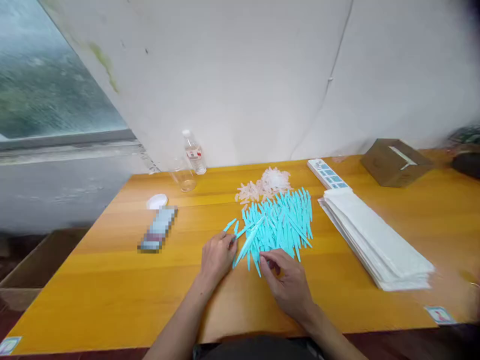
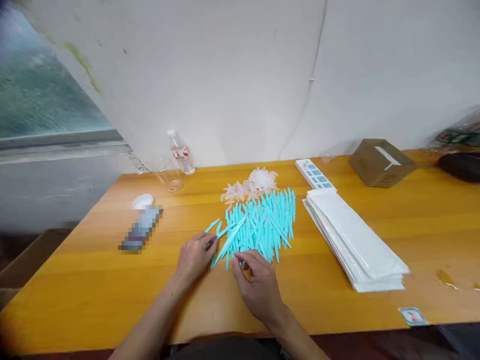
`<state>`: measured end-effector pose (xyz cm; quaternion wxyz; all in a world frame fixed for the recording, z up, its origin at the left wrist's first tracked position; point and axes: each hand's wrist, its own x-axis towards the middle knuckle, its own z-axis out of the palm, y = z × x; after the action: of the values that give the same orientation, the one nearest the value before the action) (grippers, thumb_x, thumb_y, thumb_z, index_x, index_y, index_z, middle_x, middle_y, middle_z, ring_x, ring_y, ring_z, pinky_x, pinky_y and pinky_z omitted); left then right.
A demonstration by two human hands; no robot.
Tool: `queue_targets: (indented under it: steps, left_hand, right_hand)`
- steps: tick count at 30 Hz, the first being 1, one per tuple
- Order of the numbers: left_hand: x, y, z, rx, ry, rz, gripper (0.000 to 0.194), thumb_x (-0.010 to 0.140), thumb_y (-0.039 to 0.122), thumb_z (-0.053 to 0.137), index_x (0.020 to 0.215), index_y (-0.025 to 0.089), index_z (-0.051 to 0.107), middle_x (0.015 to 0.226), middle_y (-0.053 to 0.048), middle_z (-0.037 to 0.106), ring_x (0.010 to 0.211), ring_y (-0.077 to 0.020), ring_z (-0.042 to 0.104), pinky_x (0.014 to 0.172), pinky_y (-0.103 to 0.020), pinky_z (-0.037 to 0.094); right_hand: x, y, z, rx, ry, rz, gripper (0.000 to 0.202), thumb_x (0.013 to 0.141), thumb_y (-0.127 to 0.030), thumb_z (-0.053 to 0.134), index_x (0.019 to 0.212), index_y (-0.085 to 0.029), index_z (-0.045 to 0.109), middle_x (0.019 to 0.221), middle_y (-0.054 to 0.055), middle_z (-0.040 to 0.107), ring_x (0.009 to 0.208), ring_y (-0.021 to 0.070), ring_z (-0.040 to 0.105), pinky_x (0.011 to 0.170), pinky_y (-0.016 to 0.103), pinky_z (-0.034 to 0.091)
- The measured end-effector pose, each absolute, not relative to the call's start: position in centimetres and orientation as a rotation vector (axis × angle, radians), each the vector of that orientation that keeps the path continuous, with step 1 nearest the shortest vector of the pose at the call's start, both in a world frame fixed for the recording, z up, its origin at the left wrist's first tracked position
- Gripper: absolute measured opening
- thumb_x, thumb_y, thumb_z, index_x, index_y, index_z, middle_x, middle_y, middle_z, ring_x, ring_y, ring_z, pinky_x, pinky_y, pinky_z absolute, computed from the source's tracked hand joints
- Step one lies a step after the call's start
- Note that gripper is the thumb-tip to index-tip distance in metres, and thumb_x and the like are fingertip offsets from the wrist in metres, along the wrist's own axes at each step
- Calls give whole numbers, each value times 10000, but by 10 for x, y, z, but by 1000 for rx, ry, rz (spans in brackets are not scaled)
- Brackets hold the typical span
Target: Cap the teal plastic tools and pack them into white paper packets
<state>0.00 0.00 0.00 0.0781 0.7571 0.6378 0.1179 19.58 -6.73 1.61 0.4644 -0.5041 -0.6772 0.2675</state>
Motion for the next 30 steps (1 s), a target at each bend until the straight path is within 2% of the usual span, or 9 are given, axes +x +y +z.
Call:
queue_targets:
  steps: [6, 8, 11, 14, 16, 21, 24, 27, 30]
  left_hand:
    - [-7, 11, -1, 2170, 1891, 318, 273, 933, 316, 487, 861, 209, 728, 882, -81, 709, 799, -209, 662, 671, -285, 401]
    - [-10, 12, 3, 1998, 1845, 492, 269, 917, 322, 511, 818, 187, 722, 847, -85, 706, 769, -203, 651, 686, -286, 418]
    - [-6, 5, 11, 1425, 1555, 838, 290, 870, 429, 600, 829, 162, 705, 772, -63, 701, 697, -175, 637, 669, -270, 457]
    - [11, -10, 14, 922, 1236, 1005, 340, 776, 479, 720, 841, 146, 706, 739, -47, 700, 658, -145, 621, 641, -248, 475]
    - [24, -17, 13, 824, 1167, 1081, 322, 748, 455, 761, 829, 145, 722, 762, -46, 708, 676, -132, 613, 659, -238, 476]
    - [23, -8, 15, 957, 1112, 997, 291, 759, 441, 758, 780, 151, 743, 780, -46, 719, 711, -138, 617, 705, -248, 482]
    - [-4, 23, 23, 1110, 1162, 911, 324, 739, 460, 763, 882, 168, 766, 860, -59, 746, 724, -151, 635, 711, -259, 495]
    - [-23, 74, 27, 1473, 1390, 782, 407, 836, 526, 623, 1004, 183, 764, 906, -66, 759, 754, -176, 665, 712, -270, 504]
    - [-15, 130, 23, 1854, 1710, 626, 425, 884, 506, 539, 1056, 183, 756, 1002, -83, 758, 890, -226, 687, 779, -292, 494]
  right_hand:
    - [175, -38, 14, -1265, -1725, 740, 192, 939, -263, 565, 1012, -196, 729, 765, 27, 649, 643, 135, 562, 634, 275, 459]
    - [168, -33, 15, -1278, -1722, 770, 205, 939, -280, 564, 1008, -196, 738, 748, 28, 646, 627, 136, 561, 623, 279, 458]
    - [163, -30, 17, -1290, -1619, 904, 221, 931, -322, 580, 1014, -197, 743, 802, 41, 674, 647, 137, 591, 614, 271, 480]
    - [165, -28, 19, -1275, -1401, 1218, 275, 919, -403, 602, 1043, -198, 738, 864, 51, 705, 699, 149, 636, 615, 264, 519]
    - [171, -26, 20, -1251, -1235, 1423, 321, 892, -455, 632, 1022, -180, 735, 801, 42, 702, 663, 144, 633, 592, 260, 528]
    - [194, -16, 25, -1232, -1132, 1590, 375, 825, -502, 704, 923, -139, 706, 650, 6, 649, 544, 109, 587, 537, 240, 506]
    - [208, -4, 29, -1251, -1097, 1568, 403, 804, -533, 714, 904, -144, 677, 707, 20, 661, 570, 119, 613, 509, 234, 499]
    - [220, 8, 31, -1280, -1087, 1513, 419, 799, -545, 715, 926, -150, 656, 783, 47, 687, 590, 124, 623, 481, 224, 479]
    - [226, 20, 32, -1290, -1140, 1493, 415, 820, -540, 697, 958, -151, 651, 787, 47, 689, 548, 107, 590, 449, 215, 445]
